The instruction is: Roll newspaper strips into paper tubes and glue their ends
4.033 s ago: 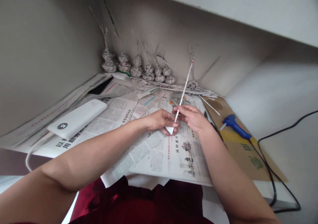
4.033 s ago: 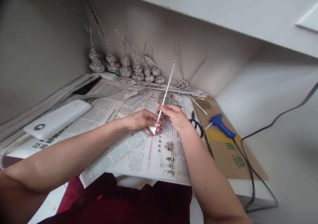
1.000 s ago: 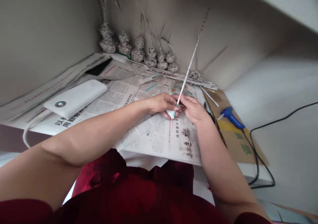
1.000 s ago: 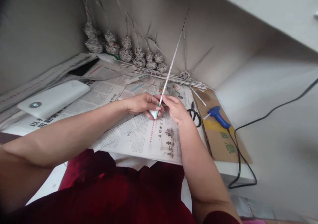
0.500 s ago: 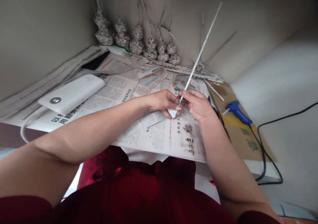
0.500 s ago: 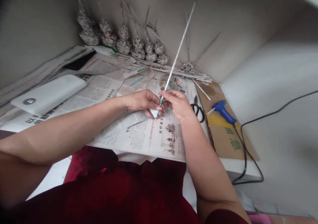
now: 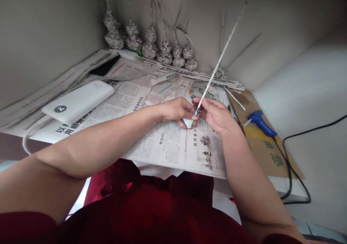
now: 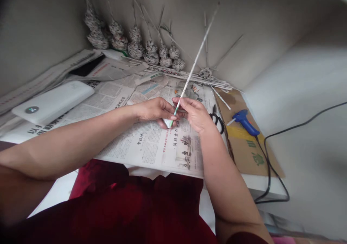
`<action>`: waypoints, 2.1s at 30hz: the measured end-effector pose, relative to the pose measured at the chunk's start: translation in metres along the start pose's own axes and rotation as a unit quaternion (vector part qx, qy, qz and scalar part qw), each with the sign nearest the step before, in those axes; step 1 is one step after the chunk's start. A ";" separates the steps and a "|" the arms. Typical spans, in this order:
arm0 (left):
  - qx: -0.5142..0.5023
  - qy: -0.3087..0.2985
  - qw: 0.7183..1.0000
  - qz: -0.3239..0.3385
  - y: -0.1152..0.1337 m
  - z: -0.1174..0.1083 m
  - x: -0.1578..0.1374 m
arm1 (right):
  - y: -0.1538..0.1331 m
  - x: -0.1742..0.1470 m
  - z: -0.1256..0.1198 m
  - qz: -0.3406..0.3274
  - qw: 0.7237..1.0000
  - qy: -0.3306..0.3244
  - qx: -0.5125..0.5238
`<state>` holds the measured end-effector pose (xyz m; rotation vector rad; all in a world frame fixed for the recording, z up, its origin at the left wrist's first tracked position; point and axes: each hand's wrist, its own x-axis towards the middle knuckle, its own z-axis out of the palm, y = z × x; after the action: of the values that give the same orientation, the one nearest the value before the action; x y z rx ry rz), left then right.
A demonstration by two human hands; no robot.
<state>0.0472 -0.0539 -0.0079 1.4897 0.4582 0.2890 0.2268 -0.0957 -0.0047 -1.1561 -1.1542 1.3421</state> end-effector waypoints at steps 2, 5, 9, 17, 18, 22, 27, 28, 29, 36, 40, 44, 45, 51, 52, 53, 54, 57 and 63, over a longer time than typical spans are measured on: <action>0.000 -0.005 1.000 -0.005 0.000 0.000 0.000 | 0.001 0.000 0.000 0.005 1.000 -0.007 -0.007; -0.007 -0.014 1.000 -0.013 -0.001 -0.001 0.001 | 0.001 0.000 0.001 -0.011 0.999 0.043 -0.004; -0.009 -0.013 1.000 -0.010 0.000 -0.001 0.001 | 0.000 -0.001 0.001 -0.008 1.000 0.020 0.007; -0.030 -0.037 0.999 -0.024 -0.005 -0.002 0.003 | -0.001 -0.001 0.001 -0.017 0.997 0.066 -0.018; -0.031 -0.035 0.999 -0.022 -0.006 -0.002 0.003 | -0.001 -0.001 0.002 -0.013 0.998 0.057 -0.020; -0.028 -0.023 0.999 -0.019 -0.005 -0.002 0.003 | -0.001 -0.003 0.002 0.015 1.000 -0.015 -0.018; -0.021 -0.035 0.999 -0.021 -0.004 -0.001 0.003 | 0.000 -0.001 0.003 -0.006 0.999 0.052 -0.001; -0.022 -0.034 0.999 -0.018 -0.004 -0.002 0.003 | 0.000 -0.002 0.003 -0.006 0.999 0.049 0.003; -0.022 -0.031 0.999 -0.015 -0.004 -0.002 0.003 | -0.001 -0.002 0.003 -0.001 0.999 0.035 0.005; -0.017 -0.029 0.999 -0.032 -0.003 -0.001 0.002 | -0.002 -0.003 0.003 -0.004 0.998 0.054 -0.024; -0.014 -0.031 0.999 -0.022 -0.003 -0.001 0.002 | -0.004 -0.004 0.003 -0.008 0.999 0.043 -0.026; -0.014 -0.037 0.999 -0.020 -0.006 -0.002 0.003 | -0.005 -0.004 0.003 -0.015 0.999 0.027 -0.031; -0.018 -0.039 0.999 -0.021 -0.007 -0.002 0.003 | -0.005 -0.004 0.003 -0.019 0.998 0.044 -0.037; -0.017 -0.040 0.999 -0.017 -0.006 -0.001 0.003 | -0.006 -0.004 0.003 -0.004 0.999 0.021 -0.036; -0.015 -0.039 0.999 -0.017 -0.006 -0.001 0.003 | -0.006 -0.004 0.003 -0.007 0.999 0.012 -0.032; -0.015 -0.039 0.999 -0.019 -0.006 -0.001 0.003 | -0.006 -0.004 0.002 -0.012 0.999 0.016 -0.030; -0.016 -0.041 0.999 -0.021 -0.006 -0.001 0.002 | -0.006 -0.003 0.002 -0.019 0.999 0.032 -0.031; -0.022 -0.047 0.998 -0.025 -0.005 -0.001 0.002 | -0.005 -0.002 0.001 -0.032 0.995 0.089 -0.039; -0.012 -0.040 0.999 -0.020 -0.004 -0.002 0.002 | -0.006 -0.003 0.000 -0.021 0.999 0.023 -0.045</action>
<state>0.0476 -0.0514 -0.0120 1.4612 0.4180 0.2024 0.2279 -0.0987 0.0016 -1.2144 -1.2095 1.2374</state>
